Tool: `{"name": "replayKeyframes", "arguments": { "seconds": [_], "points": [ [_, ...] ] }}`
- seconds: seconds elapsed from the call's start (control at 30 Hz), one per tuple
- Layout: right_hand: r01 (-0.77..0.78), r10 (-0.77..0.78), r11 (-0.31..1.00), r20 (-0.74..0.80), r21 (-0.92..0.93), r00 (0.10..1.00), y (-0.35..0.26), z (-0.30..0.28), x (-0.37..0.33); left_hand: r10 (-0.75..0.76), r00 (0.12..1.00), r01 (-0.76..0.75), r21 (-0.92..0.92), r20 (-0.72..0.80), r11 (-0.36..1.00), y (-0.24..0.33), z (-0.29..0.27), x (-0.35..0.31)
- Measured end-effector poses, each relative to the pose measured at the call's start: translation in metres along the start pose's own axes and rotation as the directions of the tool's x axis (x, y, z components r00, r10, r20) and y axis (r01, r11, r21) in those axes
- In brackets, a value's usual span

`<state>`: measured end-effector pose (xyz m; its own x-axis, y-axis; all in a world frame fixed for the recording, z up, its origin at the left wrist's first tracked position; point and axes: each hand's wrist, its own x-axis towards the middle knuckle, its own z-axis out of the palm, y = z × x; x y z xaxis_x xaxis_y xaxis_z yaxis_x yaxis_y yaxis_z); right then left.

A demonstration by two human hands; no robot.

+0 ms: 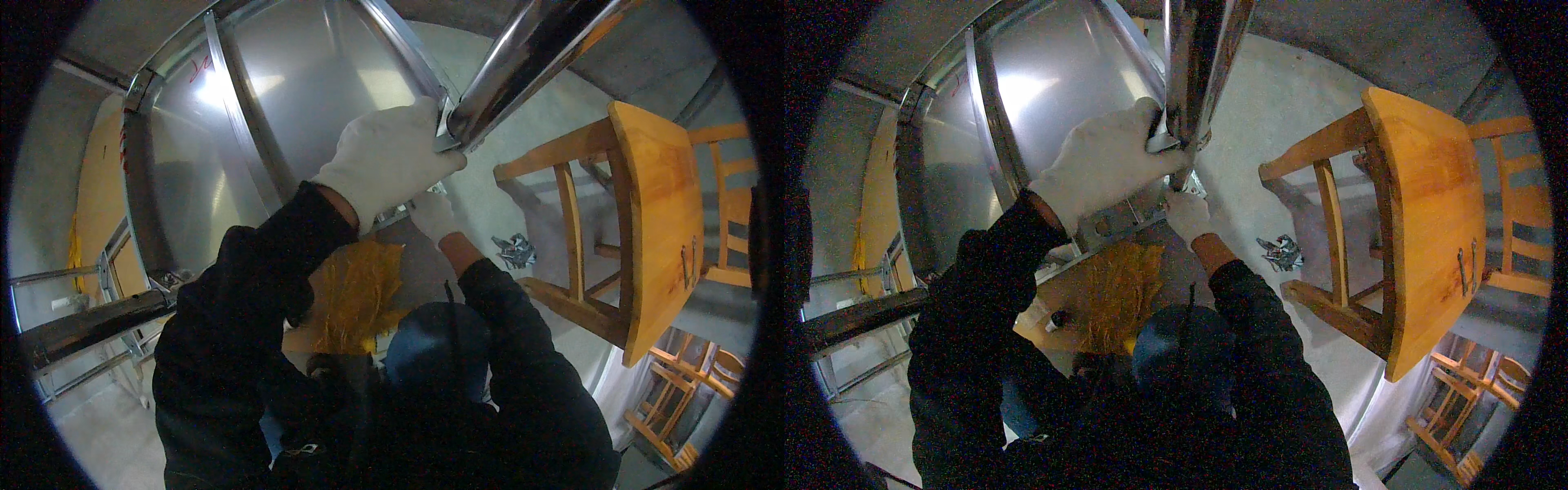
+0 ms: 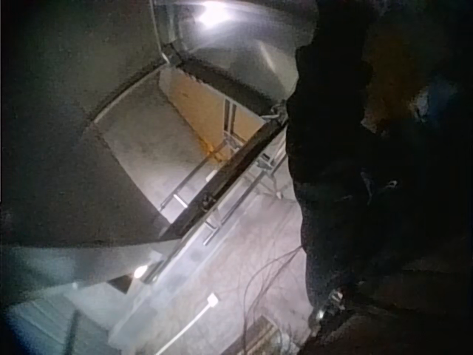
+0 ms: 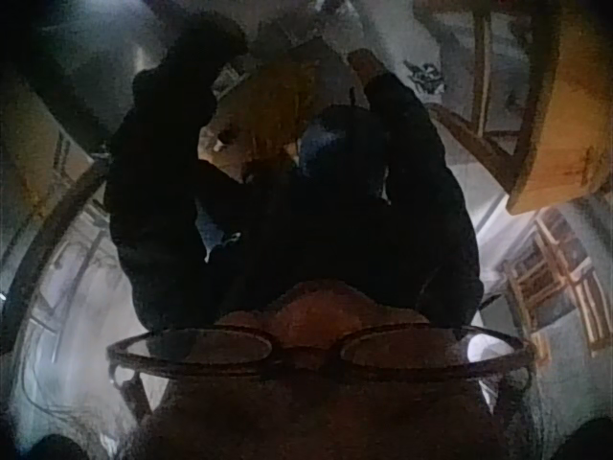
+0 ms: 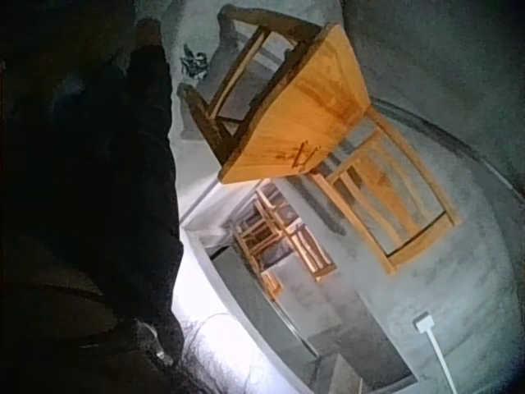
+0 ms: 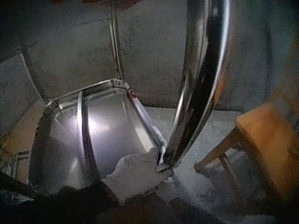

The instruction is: The person is assembling a metal frame structure, likely a ladder or shelving unit. They are kneeling on the floor, using a wrench to tighten bolts and nuts at the joints of the frame.

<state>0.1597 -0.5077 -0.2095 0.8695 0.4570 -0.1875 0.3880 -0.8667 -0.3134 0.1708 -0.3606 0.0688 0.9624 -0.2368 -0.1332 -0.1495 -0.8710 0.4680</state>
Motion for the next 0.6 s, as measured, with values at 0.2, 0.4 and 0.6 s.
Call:
{"name": "replayKeyframes", "arguments": {
  "seconds": [0.2, 0.4, 0.6],
  "points": [
    [0.231, -0.234, 0.956, 0.006, -0.182, 0.972, 0.012, 0.007, 0.01, 0.005, 1.0, -0.004, 0.028, -0.03, 1.0, 0.002, 0.002, 0.001],
    [0.216, -0.167, 0.949, 0.216, -0.229, 0.962, -0.001, -0.007, 0.01, -0.029, 0.999, 0.029, 0.018, 0.023, 0.999, 0.005, -0.002, 0.001],
    [0.298, -0.322, 0.925, -0.067, -0.236, 0.944, 0.003, 0.0, 0.005, -0.024, 1.0, 0.024, 0.02, -0.005, 1.0, 0.001, 0.0, 0.0]
  ]
}}
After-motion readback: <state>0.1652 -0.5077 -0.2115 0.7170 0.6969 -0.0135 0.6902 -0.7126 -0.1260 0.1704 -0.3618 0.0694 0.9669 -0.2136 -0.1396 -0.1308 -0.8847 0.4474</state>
